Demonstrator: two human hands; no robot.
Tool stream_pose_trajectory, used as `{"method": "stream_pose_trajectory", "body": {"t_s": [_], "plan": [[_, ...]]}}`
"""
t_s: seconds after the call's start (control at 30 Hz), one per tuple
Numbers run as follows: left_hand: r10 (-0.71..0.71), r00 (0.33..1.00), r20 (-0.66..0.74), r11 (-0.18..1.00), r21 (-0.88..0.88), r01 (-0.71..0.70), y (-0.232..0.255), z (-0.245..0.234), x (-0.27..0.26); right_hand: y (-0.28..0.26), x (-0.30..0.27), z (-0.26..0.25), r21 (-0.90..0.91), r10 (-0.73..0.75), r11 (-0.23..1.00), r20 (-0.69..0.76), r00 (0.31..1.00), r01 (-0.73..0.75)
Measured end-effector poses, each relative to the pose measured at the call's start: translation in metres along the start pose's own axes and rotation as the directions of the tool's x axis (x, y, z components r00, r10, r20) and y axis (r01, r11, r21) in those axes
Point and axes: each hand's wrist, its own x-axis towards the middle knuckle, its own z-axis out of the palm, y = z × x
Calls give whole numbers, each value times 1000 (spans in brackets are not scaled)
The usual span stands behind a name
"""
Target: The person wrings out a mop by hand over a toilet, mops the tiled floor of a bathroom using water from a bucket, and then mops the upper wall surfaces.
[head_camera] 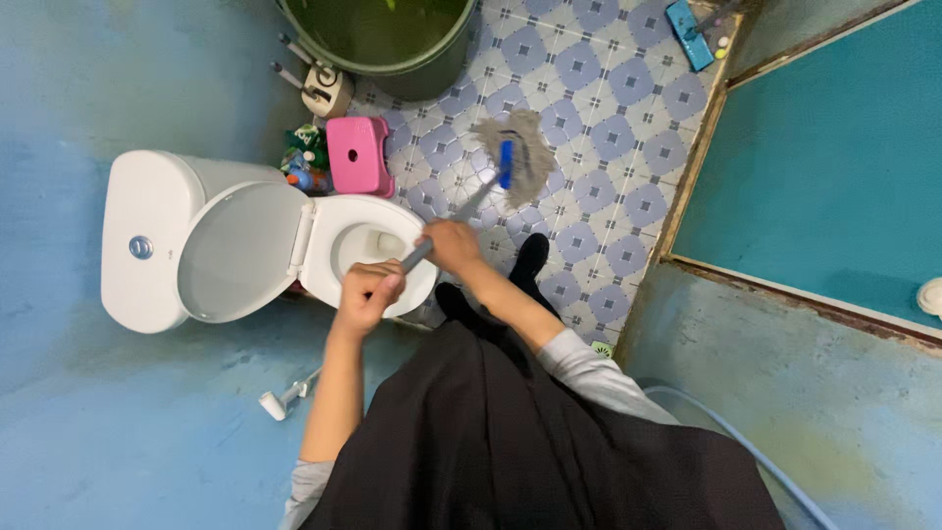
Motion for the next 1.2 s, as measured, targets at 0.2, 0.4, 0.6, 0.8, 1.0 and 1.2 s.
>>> {"method": "stream_pose_trajectory", "body": {"t_s": [0.2,0.4,0.6,0.8,1.0,1.2], "plan": [[-200,980,1,979,-28,200,-107,60,25,126,-27,-21,-154,137,978,-46,989,-143],[-262,965,15,958,124,258,-149,116,93,216,-30,-66,-90,289,949,-135,948,-302],[-247,964,-101,952,160,261,-89,90,93,177,-3,-50,-105,132,985,-58,989,-138],[-259,944,-204,904,294,311,9,49,86,80,23,-41,39,-44,998,88,995,41],[-226,946,-233,856,416,307,57,36,86,65,54,30,407,-181,913,359,916,21],[-204,975,88,870,473,139,51,57,91,83,31,55,882,-261,400,369,892,-248]]}}
